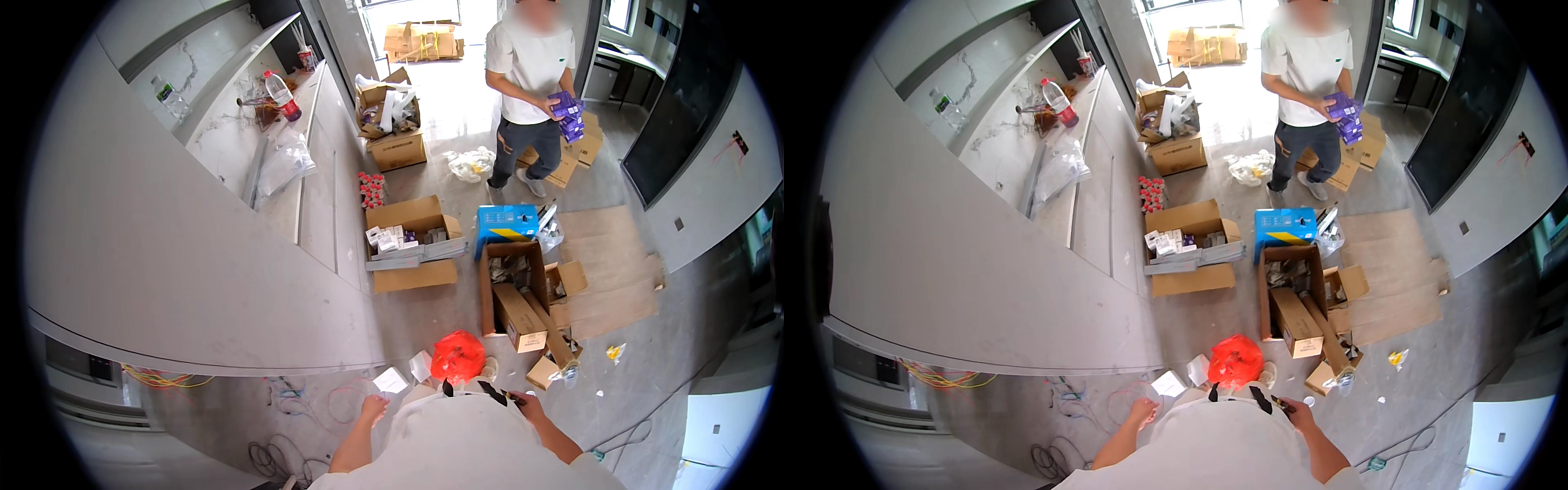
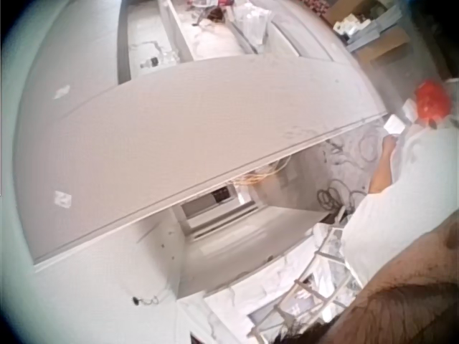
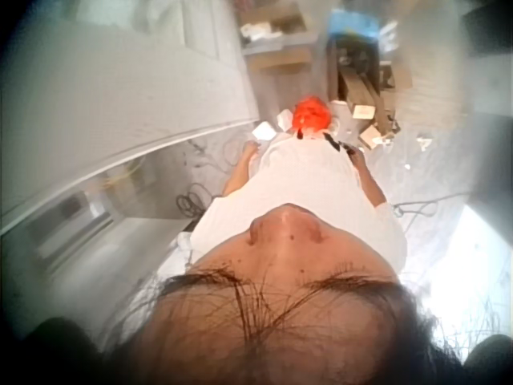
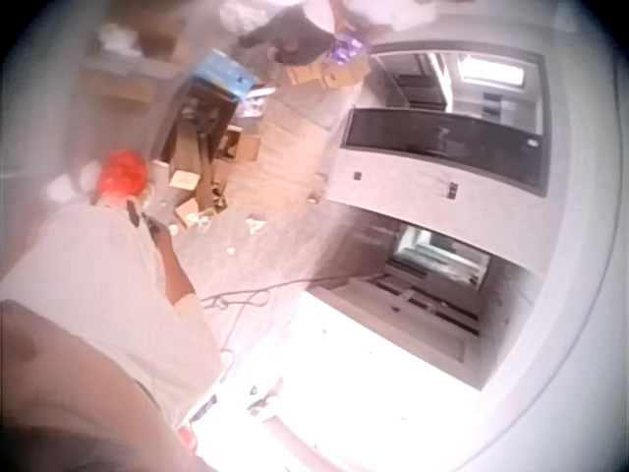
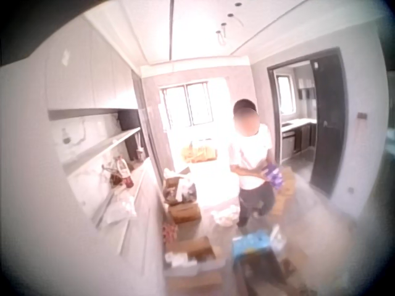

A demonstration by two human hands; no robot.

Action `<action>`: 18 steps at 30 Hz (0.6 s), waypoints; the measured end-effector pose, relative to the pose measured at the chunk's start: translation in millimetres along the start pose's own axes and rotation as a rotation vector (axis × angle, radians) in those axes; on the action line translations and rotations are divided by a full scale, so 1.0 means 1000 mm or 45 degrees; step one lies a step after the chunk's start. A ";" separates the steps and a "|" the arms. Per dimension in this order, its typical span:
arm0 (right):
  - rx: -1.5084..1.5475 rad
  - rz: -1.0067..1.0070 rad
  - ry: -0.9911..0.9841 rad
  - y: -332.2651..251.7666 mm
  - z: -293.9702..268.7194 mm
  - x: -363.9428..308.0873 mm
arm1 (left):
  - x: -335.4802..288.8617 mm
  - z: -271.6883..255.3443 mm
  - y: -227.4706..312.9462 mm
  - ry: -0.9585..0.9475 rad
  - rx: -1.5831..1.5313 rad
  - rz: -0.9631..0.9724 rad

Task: The person strips and twists colored electrical wires inside a wall junction box using pliers. They then move to a pile of cardboard boxes and sort through small white product boxes, stacking them neatly.

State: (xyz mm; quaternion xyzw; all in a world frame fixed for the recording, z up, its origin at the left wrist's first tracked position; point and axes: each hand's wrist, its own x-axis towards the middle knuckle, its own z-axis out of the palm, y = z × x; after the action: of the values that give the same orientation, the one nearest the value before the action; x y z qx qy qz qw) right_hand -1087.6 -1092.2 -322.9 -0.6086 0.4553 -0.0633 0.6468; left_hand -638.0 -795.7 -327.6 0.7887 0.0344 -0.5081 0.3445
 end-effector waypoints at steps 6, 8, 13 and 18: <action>-0.257 0.102 -0.041 0.027 0.003 0.025 | 0.004 -0.011 0.005 -0.024 0.016 0.053; -0.067 -0.067 0.022 0.071 0.003 0.029 | 0.007 -0.007 0.007 0.029 -0.082 0.042; -0.245 0.110 0.123 0.007 -0.015 0.013 | 0.028 -0.036 -0.084 -0.019 0.253 0.361; 0.282 0.138 0.251 -0.047 -0.037 -0.041 | 0.049 -0.057 -0.068 0.020 0.972 0.642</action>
State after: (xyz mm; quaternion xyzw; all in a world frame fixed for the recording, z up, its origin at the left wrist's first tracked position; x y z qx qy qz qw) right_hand -1114.0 -1104.7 -256.5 -0.4987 0.5391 -0.1375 0.6647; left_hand -597.7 -725.5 -388.5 0.8468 -0.3457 -0.3786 0.1419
